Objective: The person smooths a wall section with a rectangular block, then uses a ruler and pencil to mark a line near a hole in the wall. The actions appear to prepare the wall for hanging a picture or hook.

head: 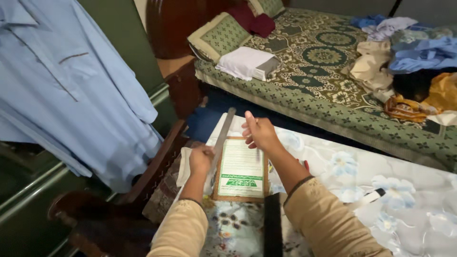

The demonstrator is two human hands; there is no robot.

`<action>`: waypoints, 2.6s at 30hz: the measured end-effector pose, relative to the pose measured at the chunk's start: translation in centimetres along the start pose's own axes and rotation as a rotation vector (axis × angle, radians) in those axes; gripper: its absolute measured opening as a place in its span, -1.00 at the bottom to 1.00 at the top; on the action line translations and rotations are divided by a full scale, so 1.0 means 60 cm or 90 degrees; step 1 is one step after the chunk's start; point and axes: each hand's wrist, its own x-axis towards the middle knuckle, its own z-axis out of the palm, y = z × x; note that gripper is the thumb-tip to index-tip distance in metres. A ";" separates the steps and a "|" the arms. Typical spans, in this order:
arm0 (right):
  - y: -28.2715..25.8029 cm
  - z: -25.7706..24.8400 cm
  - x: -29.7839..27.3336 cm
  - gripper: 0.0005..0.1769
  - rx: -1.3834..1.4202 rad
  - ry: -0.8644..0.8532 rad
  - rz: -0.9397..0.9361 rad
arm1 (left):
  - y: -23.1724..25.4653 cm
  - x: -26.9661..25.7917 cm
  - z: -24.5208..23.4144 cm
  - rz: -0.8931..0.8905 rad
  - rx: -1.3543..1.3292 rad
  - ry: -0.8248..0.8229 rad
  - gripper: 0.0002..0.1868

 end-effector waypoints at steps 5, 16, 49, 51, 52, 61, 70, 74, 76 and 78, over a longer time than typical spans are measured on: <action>0.046 0.039 0.005 -0.07 -0.122 0.048 0.014 | -0.128 0.003 0.064 -0.054 -0.080 0.008 -0.90; 0.109 0.084 -0.032 -0.24 0.159 0.075 0.157 | -0.234 0.027 0.160 -0.378 -0.976 -0.082 -0.80; 0.240 0.131 -0.038 -0.71 -0.017 -0.047 0.060 | -0.286 -0.020 0.170 -0.116 -0.147 -0.085 -0.78; 0.233 0.133 -0.038 -0.69 -0.027 -0.048 0.060 | -0.289 -0.019 0.175 -0.101 -0.132 -0.089 -0.79; 0.230 0.132 -0.042 -0.69 -0.028 -0.052 0.061 | -0.289 -0.021 0.176 -0.095 -0.125 -0.091 -0.80; 0.236 0.129 -0.025 -0.68 0.012 -0.036 0.102 | -0.249 -0.031 0.149 -0.147 -0.053 -0.112 -0.74; 0.287 0.130 -0.013 -0.66 0.135 -0.043 0.114 | -0.240 -0.033 0.135 -0.100 -0.010 -0.140 -0.73; 0.302 0.124 0.008 -0.67 0.159 -0.017 0.066 | -0.232 -0.029 0.128 -0.103 -0.048 -0.148 -0.73; 0.306 0.115 0.034 -0.64 0.181 -0.008 0.046 | -0.224 -0.029 0.124 -0.122 -0.049 -0.160 -0.74; 0.311 0.109 0.062 -0.62 0.176 0.008 0.046 | -0.214 -0.030 0.121 -0.113 -0.016 -0.160 -0.77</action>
